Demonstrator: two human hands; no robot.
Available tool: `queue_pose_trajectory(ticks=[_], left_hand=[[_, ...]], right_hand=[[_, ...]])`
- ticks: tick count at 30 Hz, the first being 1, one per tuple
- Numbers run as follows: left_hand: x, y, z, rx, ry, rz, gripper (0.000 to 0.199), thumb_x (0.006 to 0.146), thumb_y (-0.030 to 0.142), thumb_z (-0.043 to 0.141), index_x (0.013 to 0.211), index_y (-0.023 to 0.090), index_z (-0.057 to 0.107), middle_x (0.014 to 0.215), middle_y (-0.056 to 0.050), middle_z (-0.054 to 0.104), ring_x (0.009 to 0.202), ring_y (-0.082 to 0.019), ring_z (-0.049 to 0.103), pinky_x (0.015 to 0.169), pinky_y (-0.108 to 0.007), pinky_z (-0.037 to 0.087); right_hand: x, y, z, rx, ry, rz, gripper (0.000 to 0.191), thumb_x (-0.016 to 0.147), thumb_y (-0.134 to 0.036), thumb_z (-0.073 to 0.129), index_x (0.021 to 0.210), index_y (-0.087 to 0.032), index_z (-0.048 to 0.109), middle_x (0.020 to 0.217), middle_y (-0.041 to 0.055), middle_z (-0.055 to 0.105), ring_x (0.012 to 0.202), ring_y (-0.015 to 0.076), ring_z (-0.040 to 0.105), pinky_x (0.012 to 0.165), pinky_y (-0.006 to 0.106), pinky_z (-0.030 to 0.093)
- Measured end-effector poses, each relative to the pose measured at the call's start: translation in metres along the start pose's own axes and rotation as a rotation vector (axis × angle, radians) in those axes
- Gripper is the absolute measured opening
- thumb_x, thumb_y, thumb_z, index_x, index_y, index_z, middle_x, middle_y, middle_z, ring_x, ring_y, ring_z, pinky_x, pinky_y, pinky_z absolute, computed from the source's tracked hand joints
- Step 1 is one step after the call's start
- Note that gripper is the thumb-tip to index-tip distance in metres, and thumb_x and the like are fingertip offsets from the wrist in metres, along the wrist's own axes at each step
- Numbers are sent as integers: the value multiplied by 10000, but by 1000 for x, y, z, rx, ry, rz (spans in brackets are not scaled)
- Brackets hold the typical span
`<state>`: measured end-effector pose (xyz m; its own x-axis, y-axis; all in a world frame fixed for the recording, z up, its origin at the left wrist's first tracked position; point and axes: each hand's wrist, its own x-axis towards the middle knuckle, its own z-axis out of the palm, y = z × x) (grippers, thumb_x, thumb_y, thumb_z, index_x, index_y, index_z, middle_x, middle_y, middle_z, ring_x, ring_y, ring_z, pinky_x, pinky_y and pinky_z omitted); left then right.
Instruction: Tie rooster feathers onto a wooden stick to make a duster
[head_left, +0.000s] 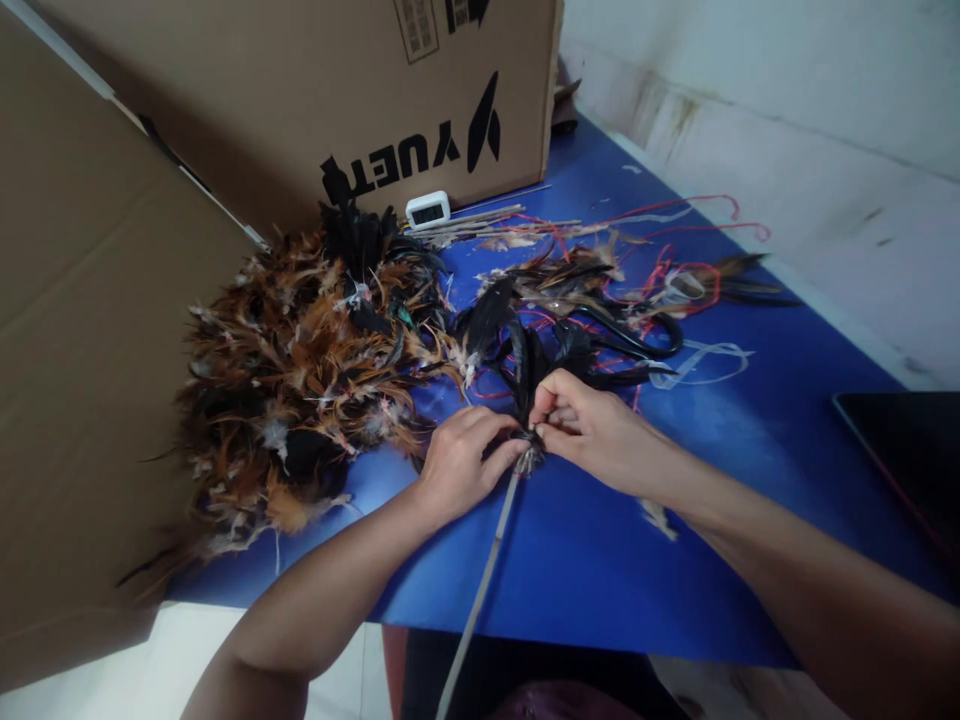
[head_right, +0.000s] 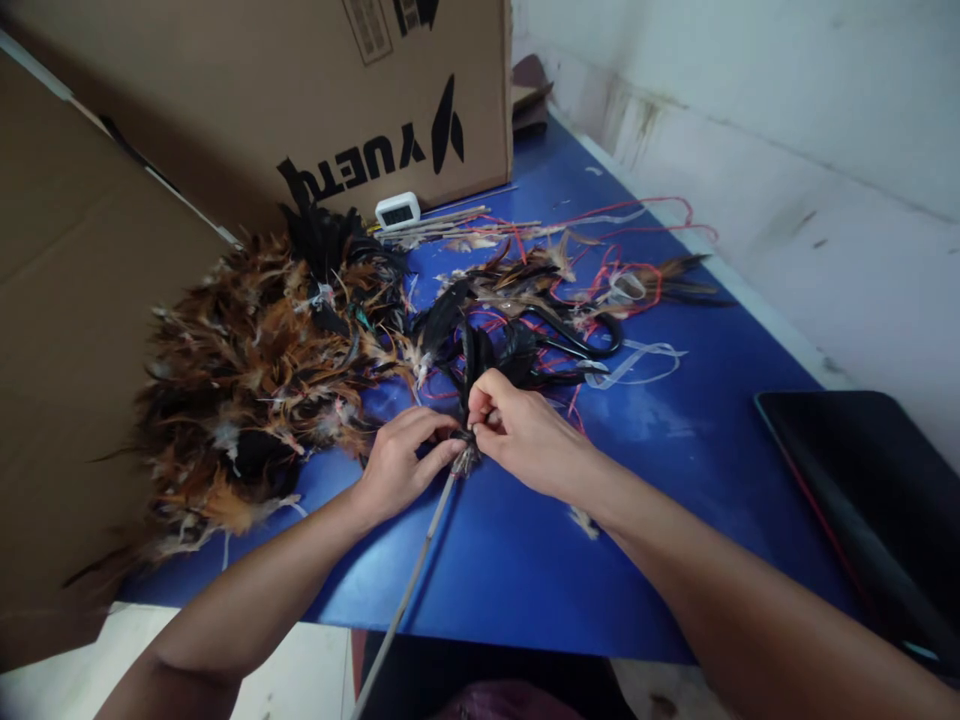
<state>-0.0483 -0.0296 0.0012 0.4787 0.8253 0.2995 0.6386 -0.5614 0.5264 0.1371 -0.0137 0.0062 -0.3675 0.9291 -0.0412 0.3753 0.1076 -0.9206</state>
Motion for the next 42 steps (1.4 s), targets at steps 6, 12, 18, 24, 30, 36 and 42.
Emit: queue_pose_trajectory(ticks=[6,12,18,24,30,36,42], left_hand=[[1,0,4,-68,28,-42,149,860,288,530,859,169,620,773,-22,653,727,-128,591,689,-246,462],[2,-1,5,-92,24,-71,134,880,228,488,844,174,606,753,-13,634,704,-117,585,665,-232,459],[2,-2,4,-128,76,-94,125,882,224,481,845,175,591,754,-8,624,711,-115,579,672,-229,455],[1,-3,5,-146,112,-80,127,882,221,486,817,170,583,735,-7,617,695,-107,573,658,-213,447],[1,-3,4,-170,121,-93,124,878,215,488,815,171,584,723,-6,611,689,-112,570,656,-221,450],[1,-4,2,-212,125,-101,123,871,207,497,798,164,586,745,-17,605,710,-120,566,669,-229,450],[2,-7,0,-245,101,-115,112,862,160,500,799,164,592,729,-7,607,700,-115,566,674,-221,439]], right_hand=[[-2,0,3,-18,27,-10,127,723,-140,524,799,-223,467,701,-25,600,598,109,560,549,224,427],[-3,-2,3,-72,22,-26,119,734,-137,507,807,-226,478,676,-29,575,576,111,547,534,225,425],[-5,-12,2,-234,111,-187,145,766,-133,462,809,-220,570,824,28,576,682,132,547,575,241,437],[-3,-9,1,-324,92,-242,130,824,-200,483,849,-228,608,826,19,580,692,136,553,618,263,435],[-7,-14,7,-356,217,-268,121,809,-148,472,832,-217,568,849,35,585,694,140,548,636,275,446],[-6,-14,17,-319,118,-169,50,765,-212,578,814,-221,577,776,12,612,639,136,564,568,256,454],[-4,-12,16,-319,123,-134,111,774,-170,540,851,-217,604,790,15,629,688,141,586,580,246,454]])
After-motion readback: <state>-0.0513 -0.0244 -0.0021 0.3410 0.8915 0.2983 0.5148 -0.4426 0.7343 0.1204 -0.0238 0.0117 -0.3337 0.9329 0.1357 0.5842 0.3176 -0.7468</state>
